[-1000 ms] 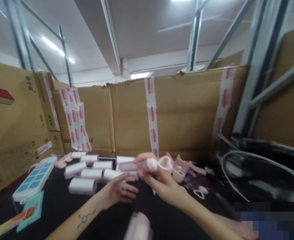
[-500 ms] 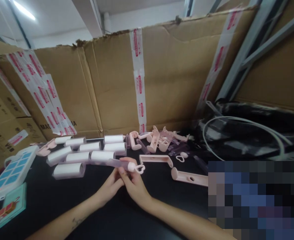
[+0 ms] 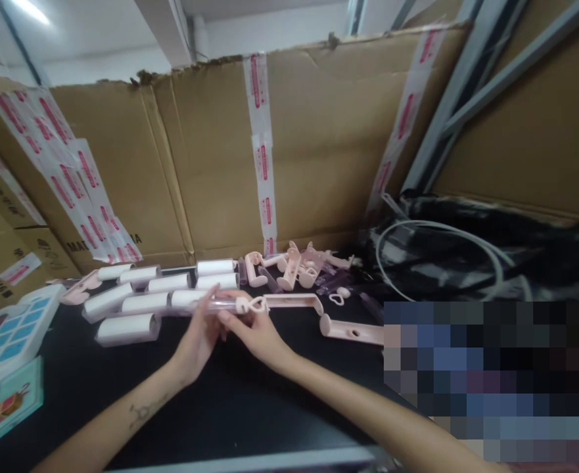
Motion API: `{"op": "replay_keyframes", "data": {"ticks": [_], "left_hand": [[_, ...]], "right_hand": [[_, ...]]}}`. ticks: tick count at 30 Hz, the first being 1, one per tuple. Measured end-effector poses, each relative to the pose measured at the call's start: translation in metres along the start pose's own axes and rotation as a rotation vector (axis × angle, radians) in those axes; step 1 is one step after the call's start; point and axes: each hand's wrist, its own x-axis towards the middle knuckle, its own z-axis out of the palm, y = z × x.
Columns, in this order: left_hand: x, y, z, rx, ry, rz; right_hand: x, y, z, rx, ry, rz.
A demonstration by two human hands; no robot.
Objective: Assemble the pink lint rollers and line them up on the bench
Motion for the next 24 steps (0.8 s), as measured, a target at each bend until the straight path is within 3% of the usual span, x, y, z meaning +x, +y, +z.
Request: {"op": "replay_keyframes", "data": {"ticks": [2,4,7,9,14,19,24], "left_hand": [[0.003,0.011,0.000,-0.081,0.045,0.020],[0.008,0.022,-0.003,-0.113,0.044,0.133],[0.015,0.032,-0.009,-0.152,0.037,0.240],[0.016,0.035,-0.013,-0.163,0.023,0.233],[0.013,0.038,-0.012,-0.217,0.032,0.167],[0.003,0.052,0.001,-0.404,0.091,0.092],[-0.017,0.071,0.013,-0.475,0.220,0.027]], "right_hand": [[0.002,-0.007,-0.003,0.021,-0.080,0.035],[0.006,-0.010,-0.007,0.050,-0.130,0.084],[0.014,-0.009,-0.017,0.060,-0.096,0.182],[0.019,-0.005,-0.023,0.003,-0.097,0.238],[0.022,0.000,-0.030,-0.098,-0.249,0.294],[0.009,0.002,-0.012,-0.114,-0.396,0.268],[-0.017,-0.008,0.018,-0.105,-0.378,0.094]]}}
